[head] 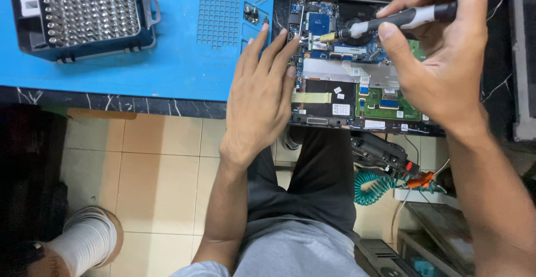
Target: The person uses a screwdriver to remove screws from a laptop battery and then lifts the battery out of the chassis. They then use the screwdriver to remove screws from a metal bracket on the motherboard and lift the bracket out.
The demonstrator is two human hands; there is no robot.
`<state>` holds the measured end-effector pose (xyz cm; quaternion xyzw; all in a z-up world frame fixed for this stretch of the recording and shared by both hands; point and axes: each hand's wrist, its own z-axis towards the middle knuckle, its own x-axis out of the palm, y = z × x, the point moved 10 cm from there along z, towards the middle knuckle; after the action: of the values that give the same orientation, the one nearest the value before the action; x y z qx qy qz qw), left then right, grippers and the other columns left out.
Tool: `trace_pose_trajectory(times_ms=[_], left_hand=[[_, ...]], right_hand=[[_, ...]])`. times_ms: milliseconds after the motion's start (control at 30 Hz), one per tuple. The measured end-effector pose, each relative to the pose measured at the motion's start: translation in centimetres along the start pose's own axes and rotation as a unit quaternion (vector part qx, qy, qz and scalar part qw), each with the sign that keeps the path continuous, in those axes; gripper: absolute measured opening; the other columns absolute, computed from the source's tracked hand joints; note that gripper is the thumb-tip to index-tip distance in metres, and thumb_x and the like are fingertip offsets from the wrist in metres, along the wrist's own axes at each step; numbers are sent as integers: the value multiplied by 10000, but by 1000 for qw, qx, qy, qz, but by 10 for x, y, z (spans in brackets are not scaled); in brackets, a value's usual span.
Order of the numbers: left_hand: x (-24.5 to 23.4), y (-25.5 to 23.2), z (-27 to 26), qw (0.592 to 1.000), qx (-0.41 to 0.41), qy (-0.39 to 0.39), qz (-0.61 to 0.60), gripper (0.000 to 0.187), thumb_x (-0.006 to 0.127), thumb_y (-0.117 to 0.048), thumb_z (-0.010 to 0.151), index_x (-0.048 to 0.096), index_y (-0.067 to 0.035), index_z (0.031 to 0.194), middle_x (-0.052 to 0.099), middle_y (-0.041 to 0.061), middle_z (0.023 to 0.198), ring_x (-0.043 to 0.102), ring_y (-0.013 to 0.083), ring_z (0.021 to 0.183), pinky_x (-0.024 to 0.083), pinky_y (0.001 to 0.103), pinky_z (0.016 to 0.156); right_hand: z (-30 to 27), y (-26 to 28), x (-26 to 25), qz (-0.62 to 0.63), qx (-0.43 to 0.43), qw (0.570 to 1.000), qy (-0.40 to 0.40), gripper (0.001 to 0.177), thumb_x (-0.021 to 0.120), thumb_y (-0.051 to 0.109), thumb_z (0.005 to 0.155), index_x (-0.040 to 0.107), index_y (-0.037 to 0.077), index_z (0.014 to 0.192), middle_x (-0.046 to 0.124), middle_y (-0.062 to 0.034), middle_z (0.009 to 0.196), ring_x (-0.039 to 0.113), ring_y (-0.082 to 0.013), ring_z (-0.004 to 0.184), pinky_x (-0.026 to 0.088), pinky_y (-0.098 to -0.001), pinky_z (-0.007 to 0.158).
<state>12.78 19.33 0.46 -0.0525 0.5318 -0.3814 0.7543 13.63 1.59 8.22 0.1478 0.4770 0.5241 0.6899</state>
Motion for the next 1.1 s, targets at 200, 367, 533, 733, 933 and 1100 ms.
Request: trace_pose_trajectory(times_ms=[200, 367, 533, 733, 933, 1100], left_hand=[[0, 0, 0, 1000, 5, -1, 11, 377, 481, -140, 1122, 511, -178, 1496, 523, 174, 1556, 333, 389, 1541, 344, 556, 1273], [0, -1, 1, 1000, 11, 0, 14, 339, 476, -190, 1128, 570, -179, 1453, 505, 191, 1554, 327, 399, 1528, 325, 568, 1271], [1, -1, 0, 1000, 5, 9, 10, 356, 477, -155, 1116, 556, -182, 1463, 487, 184, 1570, 310, 396, 1537, 308, 568, 1278], [3, 2, 1, 1000, 2, 17, 14, 363, 483, -154, 1103, 562, -174, 1456, 482, 191, 1570, 297, 397, 1535, 291, 569, 1274], [1, 0, 1, 1000, 8, 13, 13, 374, 504, -133, 1094, 567, -189, 1459, 491, 191, 1567, 306, 403, 1533, 298, 564, 1273], [1, 0, 0, 1000, 11, 10, 6, 368, 507, -118, 1092, 567, -185, 1449, 482, 199, 1568, 311, 412, 1532, 305, 576, 1276]], right_hand=[[0, -2, 1, 3, 6, 1000, -3, 320, 586, -145, 1169, 341, -45, 1349, 490, -269, 1252, 620, -341, 1178, 503, -378, 1006], [3, 4, 2, -13, 1, 1000, 1, 322, 594, -147, 1158, 350, -60, 1349, 529, -287, 1226, 623, -338, 1157, 497, -374, 985], [7, 15, 4, -68, -14, 997, 25, 303, 609, -111, 1151, 377, -93, 1344, 608, -302, 1200, 677, -353, 1143, 556, -395, 977], [20, 31, 13, -156, -77, 982, 69, 340, 662, -157, 1090, 449, -136, 1354, 656, -297, 1194, 704, -369, 1122, 563, -427, 997], [37, 40, 27, -211, -126, 961, 130, 340, 710, -141, 1051, 545, -147, 1348, 650, -248, 1190, 673, -358, 1109, 515, -450, 996], [46, 44, 36, -246, -151, 945, 151, 264, 700, -92, 1009, 600, -124, 1251, 655, -220, 1197, 650, -361, 1093, 486, -454, 948]])
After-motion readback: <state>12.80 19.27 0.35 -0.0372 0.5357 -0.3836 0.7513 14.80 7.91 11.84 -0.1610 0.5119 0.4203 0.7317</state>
